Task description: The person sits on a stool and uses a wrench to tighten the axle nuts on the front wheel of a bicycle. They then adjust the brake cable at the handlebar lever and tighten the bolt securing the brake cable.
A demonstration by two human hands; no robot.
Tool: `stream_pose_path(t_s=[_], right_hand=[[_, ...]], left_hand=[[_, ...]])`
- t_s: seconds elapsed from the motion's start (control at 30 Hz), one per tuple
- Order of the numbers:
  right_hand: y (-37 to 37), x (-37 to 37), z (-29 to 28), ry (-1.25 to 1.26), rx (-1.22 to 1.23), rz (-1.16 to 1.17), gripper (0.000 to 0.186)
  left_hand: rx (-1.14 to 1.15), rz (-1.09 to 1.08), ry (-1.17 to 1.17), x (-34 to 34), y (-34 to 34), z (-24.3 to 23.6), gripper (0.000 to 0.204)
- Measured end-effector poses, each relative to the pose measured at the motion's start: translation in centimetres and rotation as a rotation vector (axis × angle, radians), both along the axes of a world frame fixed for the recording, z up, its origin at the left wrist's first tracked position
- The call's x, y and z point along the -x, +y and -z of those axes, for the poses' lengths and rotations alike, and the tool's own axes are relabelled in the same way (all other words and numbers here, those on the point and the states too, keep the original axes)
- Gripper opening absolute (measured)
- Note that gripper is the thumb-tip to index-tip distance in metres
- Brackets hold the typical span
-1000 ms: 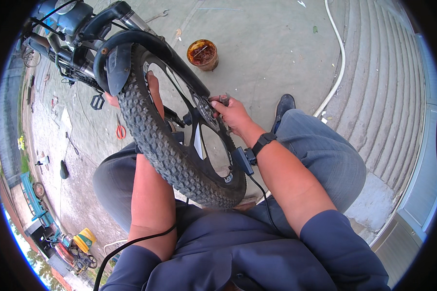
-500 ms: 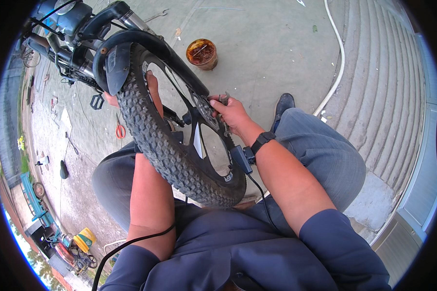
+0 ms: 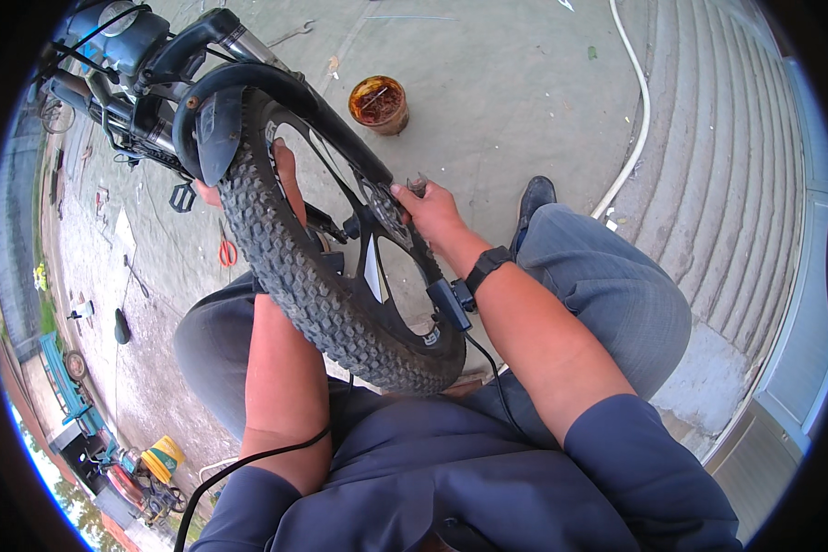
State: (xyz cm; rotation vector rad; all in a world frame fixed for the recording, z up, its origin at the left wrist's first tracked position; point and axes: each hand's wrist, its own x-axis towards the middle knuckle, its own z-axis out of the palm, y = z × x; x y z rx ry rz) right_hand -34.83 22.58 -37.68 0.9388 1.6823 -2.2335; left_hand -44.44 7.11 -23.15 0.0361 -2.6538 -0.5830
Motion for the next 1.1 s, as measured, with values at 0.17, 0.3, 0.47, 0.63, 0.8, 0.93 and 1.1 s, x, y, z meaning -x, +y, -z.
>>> stream_pose_path(t_s=[0.17,0.3,0.47,0.63,0.8,0.93,1.1], right_hand=[[2.1,-1.5,0.8,-0.069,0.095,-0.004,0.04],[4.3,-2.4,1.7,-0.133,0.19,-0.126,0.047],[4.3,-2.6,1.5,-0.004,0.112,-0.248,0.043],[4.2,-2.2,0.9,0.065,0.074,-0.389,0.045],[3.7,-2.4,1.3,0.134,0.007,-0.428,0.05],[3.7,-2.2,1.9,0.194,-0.154,-0.488,0.05],[3.0,-2.4,1.7,0.191,-0.265,-0.483,0.05]], left_hand=[[0.112,-0.088,0.15,-0.5,0.8,-0.3,0.05],[0.066,-0.085,0.167,-0.5,1.0,-0.4,0.049],[0.113,-0.07,0.166,-0.4,0.8,-0.5,0.047],[0.134,-0.08,0.171,-0.5,0.9,-0.6,0.045],[0.124,-0.062,0.163,-0.8,0.8,-0.7,0.045],[0.156,-0.063,0.148,-0.5,0.5,-0.4,0.052],[0.004,-0.02,-0.015,-0.1,-0.1,-0.2,0.09]])
